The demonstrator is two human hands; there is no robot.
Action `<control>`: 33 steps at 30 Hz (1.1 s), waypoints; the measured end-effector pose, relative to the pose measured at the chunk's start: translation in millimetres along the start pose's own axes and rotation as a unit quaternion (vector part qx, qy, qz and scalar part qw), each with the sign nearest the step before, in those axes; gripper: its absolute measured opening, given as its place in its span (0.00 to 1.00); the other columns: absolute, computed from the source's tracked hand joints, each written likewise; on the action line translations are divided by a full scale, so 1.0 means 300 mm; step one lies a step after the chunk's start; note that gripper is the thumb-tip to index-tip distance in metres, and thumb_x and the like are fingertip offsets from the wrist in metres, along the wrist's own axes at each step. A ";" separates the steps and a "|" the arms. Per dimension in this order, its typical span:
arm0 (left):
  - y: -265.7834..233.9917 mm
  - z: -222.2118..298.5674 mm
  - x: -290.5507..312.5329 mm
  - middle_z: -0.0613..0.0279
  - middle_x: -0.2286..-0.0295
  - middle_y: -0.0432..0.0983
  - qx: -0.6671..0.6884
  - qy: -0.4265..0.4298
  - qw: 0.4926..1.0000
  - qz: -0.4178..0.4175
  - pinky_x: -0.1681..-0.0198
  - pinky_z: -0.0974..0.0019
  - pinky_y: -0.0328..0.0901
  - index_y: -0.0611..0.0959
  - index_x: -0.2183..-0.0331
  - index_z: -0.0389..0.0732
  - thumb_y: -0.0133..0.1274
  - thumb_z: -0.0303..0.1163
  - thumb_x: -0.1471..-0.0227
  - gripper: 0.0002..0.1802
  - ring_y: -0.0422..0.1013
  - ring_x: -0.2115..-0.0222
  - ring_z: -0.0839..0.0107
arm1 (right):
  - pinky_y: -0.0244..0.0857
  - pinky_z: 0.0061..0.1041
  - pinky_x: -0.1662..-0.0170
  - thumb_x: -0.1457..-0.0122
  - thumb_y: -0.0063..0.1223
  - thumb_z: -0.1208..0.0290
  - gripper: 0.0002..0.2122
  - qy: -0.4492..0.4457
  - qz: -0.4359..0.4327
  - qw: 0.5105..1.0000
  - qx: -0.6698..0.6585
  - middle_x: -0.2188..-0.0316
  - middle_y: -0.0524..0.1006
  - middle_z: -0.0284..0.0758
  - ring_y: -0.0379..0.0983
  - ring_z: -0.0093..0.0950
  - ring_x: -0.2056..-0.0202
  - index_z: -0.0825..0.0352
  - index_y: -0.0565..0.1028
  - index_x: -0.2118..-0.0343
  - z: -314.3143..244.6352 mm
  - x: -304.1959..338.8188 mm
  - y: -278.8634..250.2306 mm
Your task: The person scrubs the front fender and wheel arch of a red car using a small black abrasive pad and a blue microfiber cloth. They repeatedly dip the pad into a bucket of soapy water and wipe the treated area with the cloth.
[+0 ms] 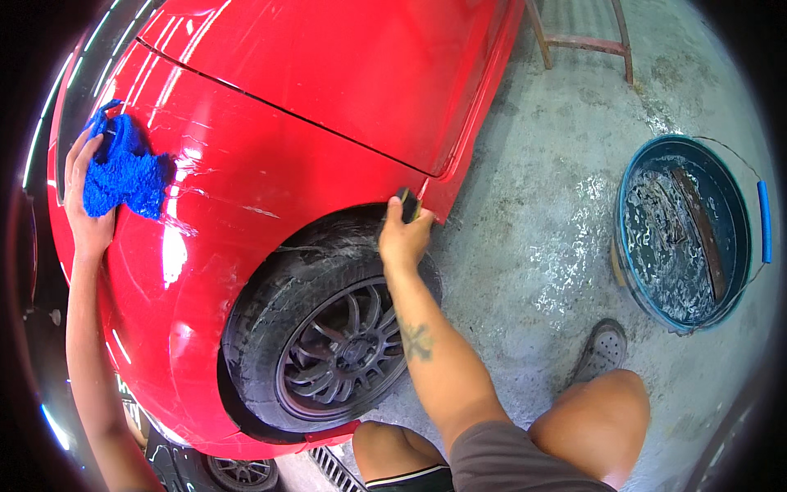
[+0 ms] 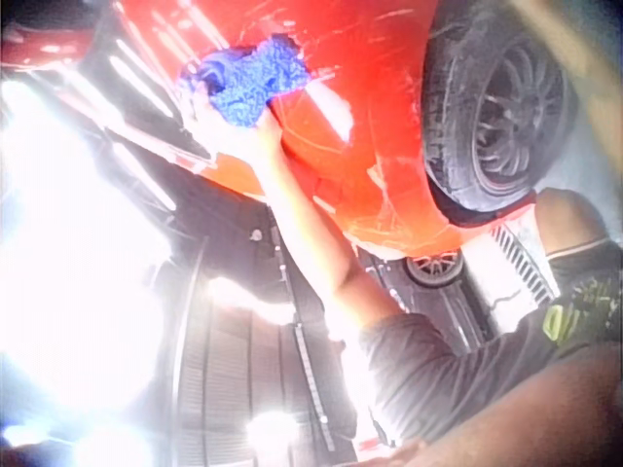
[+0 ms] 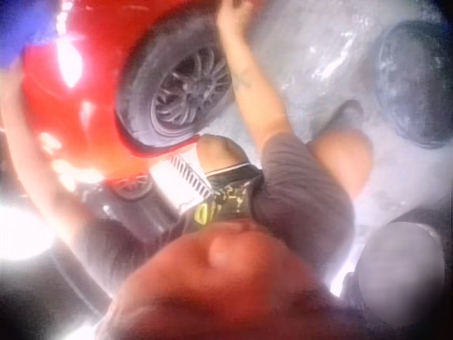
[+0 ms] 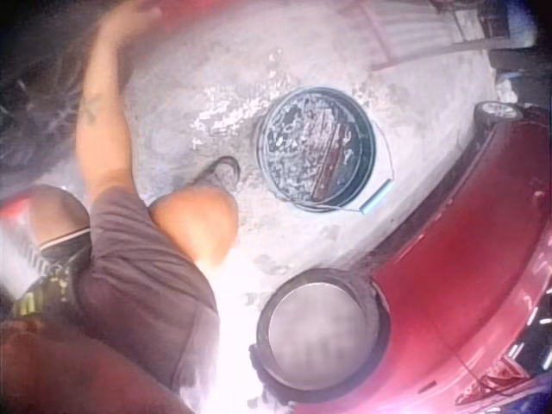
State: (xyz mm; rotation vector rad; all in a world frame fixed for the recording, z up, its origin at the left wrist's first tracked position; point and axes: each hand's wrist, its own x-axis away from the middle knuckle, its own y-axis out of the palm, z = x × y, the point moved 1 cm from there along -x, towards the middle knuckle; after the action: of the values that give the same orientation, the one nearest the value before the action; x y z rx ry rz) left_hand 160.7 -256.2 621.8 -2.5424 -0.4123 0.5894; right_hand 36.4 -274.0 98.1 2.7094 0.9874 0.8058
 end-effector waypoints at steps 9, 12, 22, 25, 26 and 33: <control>0.003 -0.014 -0.013 0.52 0.35 0.71 0.005 0.020 1.000 0.006 0.32 0.46 0.66 0.78 0.37 0.51 0.68 0.41 0.41 0.33 0.68 0.34 0.51 | 0.68 0.48 0.44 0.36 0.65 0.55 0.23 0.018 0.004 1.000 -0.013 0.52 0.80 0.54 0.78 0.52 0.48 0.71 0.72 0.51 -0.027 -0.024 0.032; -0.013 -0.033 0.010 0.50 0.35 0.71 -0.012 0.011 1.000 -0.003 0.31 0.45 0.64 0.78 0.36 0.48 0.67 0.45 0.40 0.33 0.67 0.33 0.50 | 0.69 0.47 0.44 0.36 0.66 0.57 0.23 0.015 -0.022 1.000 0.015 0.53 0.81 0.55 0.78 0.52 0.49 0.72 0.73 0.50 -0.067 -0.037 0.027; 0.006 -0.032 0.009 0.54 0.35 0.71 -0.004 0.040 0.999 0.005 0.32 0.44 0.66 0.77 0.36 0.53 0.70 0.47 0.43 0.36 0.68 0.34 0.51 | 0.69 0.43 0.44 0.36 0.66 0.56 0.23 0.028 -0.043 0.999 -0.018 0.54 0.81 0.55 0.80 0.49 0.50 0.73 0.73 0.53 -0.028 -0.122 -0.002; 0.001 -0.034 -0.020 0.54 0.36 0.72 -0.018 0.050 0.998 0.016 0.31 0.45 0.65 0.77 0.36 0.52 0.69 0.47 0.42 0.36 0.68 0.34 0.51 | 0.69 0.44 0.46 0.35 0.65 0.56 0.22 -0.013 -0.041 0.999 -0.015 0.57 0.81 0.53 0.80 0.48 0.53 0.73 0.72 0.54 0.038 -0.075 0.003; -0.006 -0.030 -0.012 0.54 0.36 0.72 -0.024 0.055 0.998 0.011 0.31 0.45 0.65 0.77 0.36 0.52 0.69 0.47 0.42 0.35 0.68 0.34 0.51 | 0.69 0.44 0.46 0.35 0.65 0.57 0.22 -0.009 -0.048 0.999 -0.007 0.57 0.81 0.53 0.80 0.49 0.54 0.73 0.72 0.54 -0.021 -0.076 -0.009; 0.004 -0.063 0.009 0.52 0.36 0.73 -0.036 0.048 0.998 0.010 0.31 0.45 0.64 0.78 0.37 0.50 0.68 0.44 0.41 0.34 0.68 0.34 0.51 | 0.70 0.41 0.46 0.35 0.65 0.60 0.20 -0.022 -0.067 0.997 -0.001 0.55 0.83 0.51 0.80 0.43 0.53 0.73 0.75 0.53 0.016 -0.108 -0.003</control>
State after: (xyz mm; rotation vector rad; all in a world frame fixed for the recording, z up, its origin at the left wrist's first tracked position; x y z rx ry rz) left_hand 172.4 -263.5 635.2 -2.6348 -0.3808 0.4666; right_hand 17.7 -293.6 79.5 2.6139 1.1447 0.7175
